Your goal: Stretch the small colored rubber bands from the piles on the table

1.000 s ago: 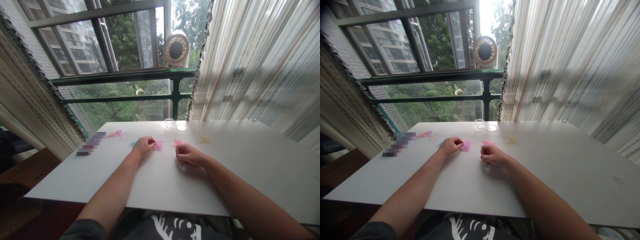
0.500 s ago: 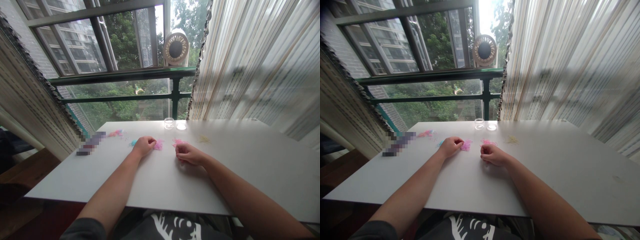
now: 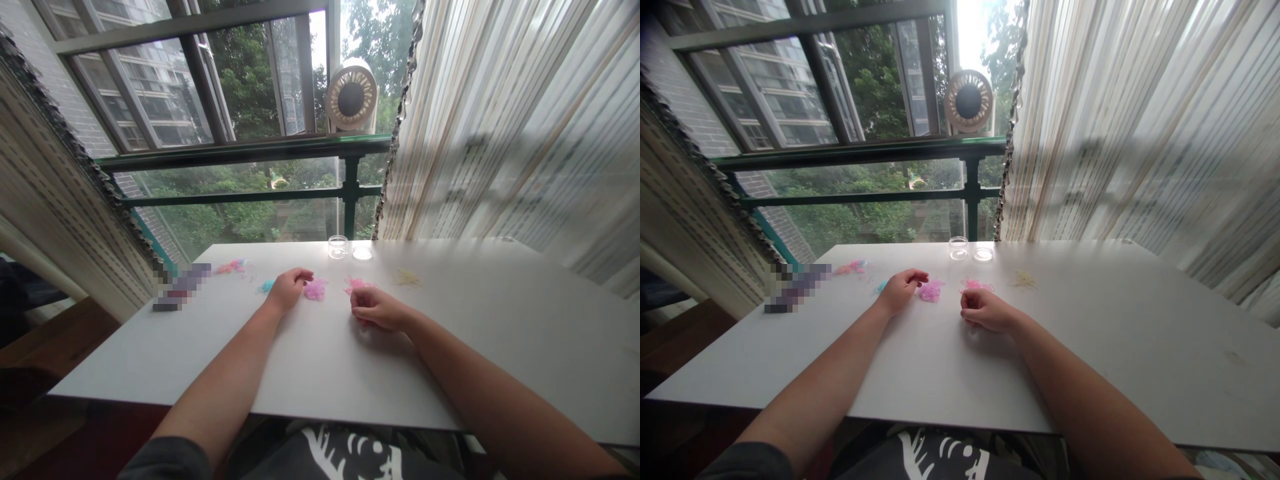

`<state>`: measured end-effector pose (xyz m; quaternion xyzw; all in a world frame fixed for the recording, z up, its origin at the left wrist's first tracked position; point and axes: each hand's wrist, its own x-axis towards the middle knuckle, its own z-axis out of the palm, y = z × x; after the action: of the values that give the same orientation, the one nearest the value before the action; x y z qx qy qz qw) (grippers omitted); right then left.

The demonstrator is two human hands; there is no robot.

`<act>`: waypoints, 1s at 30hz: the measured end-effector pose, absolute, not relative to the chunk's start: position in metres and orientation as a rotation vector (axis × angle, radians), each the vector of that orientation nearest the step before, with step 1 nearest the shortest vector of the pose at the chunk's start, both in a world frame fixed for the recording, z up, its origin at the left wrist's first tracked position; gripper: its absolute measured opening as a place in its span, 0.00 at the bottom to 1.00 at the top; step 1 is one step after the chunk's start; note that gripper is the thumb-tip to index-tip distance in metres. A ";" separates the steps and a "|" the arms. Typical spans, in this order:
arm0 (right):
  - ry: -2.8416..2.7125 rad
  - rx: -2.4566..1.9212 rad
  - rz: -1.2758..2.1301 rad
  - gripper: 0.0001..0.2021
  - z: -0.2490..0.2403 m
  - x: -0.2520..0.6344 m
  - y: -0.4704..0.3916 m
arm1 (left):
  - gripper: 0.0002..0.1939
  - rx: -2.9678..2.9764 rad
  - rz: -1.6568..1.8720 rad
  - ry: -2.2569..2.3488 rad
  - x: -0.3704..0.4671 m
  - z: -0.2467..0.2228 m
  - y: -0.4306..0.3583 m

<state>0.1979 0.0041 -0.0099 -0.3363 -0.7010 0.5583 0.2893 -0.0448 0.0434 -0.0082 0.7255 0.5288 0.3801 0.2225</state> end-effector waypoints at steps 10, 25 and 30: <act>-1.886 -0.901 1.483 0.07 -0.010 0.198 0.004 | 0.15 1.965 1.116 1.405 -0.044 -0.011 0.046; -1.879 -0.896 1.483 0.07 -0.010 0.198 0.004 | 0.11 2.352 0.894 1.490 -0.043 -0.007 0.039; -1.877 -0.906 1.487 0.07 -0.008 0.198 0.002 | 0.11 2.412 0.803 1.499 -0.040 -0.005 0.037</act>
<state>0.1977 0.0024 -0.0082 -0.3391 -0.7025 0.5563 0.2865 -0.0404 0.0370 -0.0046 0.8136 0.5056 0.2710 0.0951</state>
